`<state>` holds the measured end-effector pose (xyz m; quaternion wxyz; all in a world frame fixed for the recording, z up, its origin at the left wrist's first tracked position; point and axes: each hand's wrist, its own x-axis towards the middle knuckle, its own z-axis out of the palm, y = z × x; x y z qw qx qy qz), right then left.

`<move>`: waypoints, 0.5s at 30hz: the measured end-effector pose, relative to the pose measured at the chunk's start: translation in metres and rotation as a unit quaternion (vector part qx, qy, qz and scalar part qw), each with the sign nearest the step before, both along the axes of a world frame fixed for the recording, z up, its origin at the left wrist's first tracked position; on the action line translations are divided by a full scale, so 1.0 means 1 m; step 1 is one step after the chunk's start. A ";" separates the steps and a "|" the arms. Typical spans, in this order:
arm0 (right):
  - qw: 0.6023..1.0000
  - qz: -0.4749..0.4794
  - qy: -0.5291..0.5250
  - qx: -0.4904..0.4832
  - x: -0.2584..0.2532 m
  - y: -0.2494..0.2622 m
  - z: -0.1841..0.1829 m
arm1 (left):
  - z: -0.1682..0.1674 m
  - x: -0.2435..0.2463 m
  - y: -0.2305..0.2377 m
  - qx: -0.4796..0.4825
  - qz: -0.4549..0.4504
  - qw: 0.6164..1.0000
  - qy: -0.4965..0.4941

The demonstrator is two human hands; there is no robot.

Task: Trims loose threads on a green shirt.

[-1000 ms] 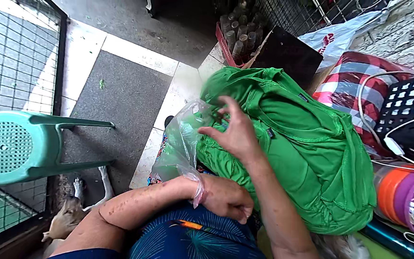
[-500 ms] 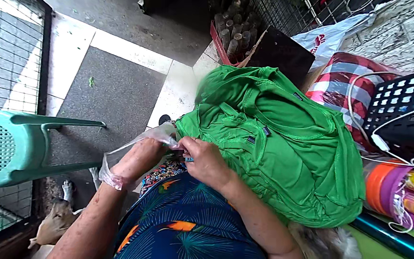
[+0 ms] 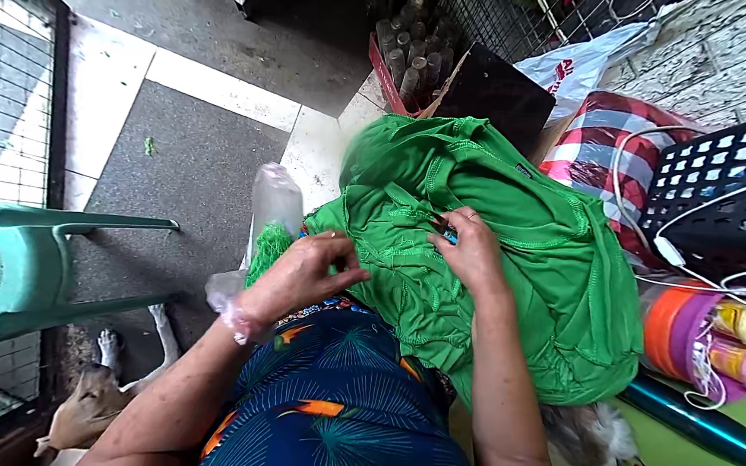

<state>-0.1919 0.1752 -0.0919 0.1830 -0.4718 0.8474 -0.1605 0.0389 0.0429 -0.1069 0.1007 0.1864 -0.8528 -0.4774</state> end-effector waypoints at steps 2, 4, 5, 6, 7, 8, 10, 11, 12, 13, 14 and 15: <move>0.999 0.007 0.027 0.019 0.005 -0.002 -0.004 | -0.004 -0.028 0.008 0.014 0.048 0.998 -0.029; 0.999 0.003 0.038 0.028 0.009 -0.005 -0.005 | -0.018 -0.056 0.008 0.050 0.086 0.988 -0.118; 0.999 0.000 0.035 0.033 0.008 -0.006 -0.005 | -0.025 -0.071 0.005 0.081 0.097 0.977 -0.171; 0.999 -0.001 0.030 0.030 0.007 -0.006 -0.005 | -0.032 -0.085 0.001 0.114 0.105 0.965 -0.212; 1.000 0.000 0.023 0.016 0.004 -0.005 -0.007 | -0.039 -0.096 -0.001 0.141 0.119 0.957 -0.224; 1.000 0.003 0.016 -0.006 0.002 -0.003 -0.009 | -0.045 -0.103 -0.002 0.166 0.136 0.955 -0.206; 0.999 0.012 0.003 -0.038 -0.001 0.000 -0.012 | -0.052 -0.106 0.000 0.243 0.178 0.946 -0.124; 0.999 0.016 -0.006 -0.038 -0.002 0.001 -0.011 | -0.050 -0.103 0.004 0.306 0.202 0.927 -0.075; 0.999 0.019 -0.018 -0.029 -0.002 0.001 -0.010 | -0.048 -0.098 0.008 0.376 0.219 0.900 -0.023; 0.999 0.021 -0.032 -0.014 -0.002 0.001 -0.008 | -0.047 -0.092 0.012 0.445 0.225 0.867 0.021; 0.999 0.027 -0.041 -0.005 -0.002 0.001 -0.007 | -0.048 -0.090 0.014 0.506 0.242 0.826 0.053; 0.998 0.036 -0.045 -0.006 -0.003 0.001 -0.007 | -0.048 -0.092 0.014 0.552 0.265 0.787 0.071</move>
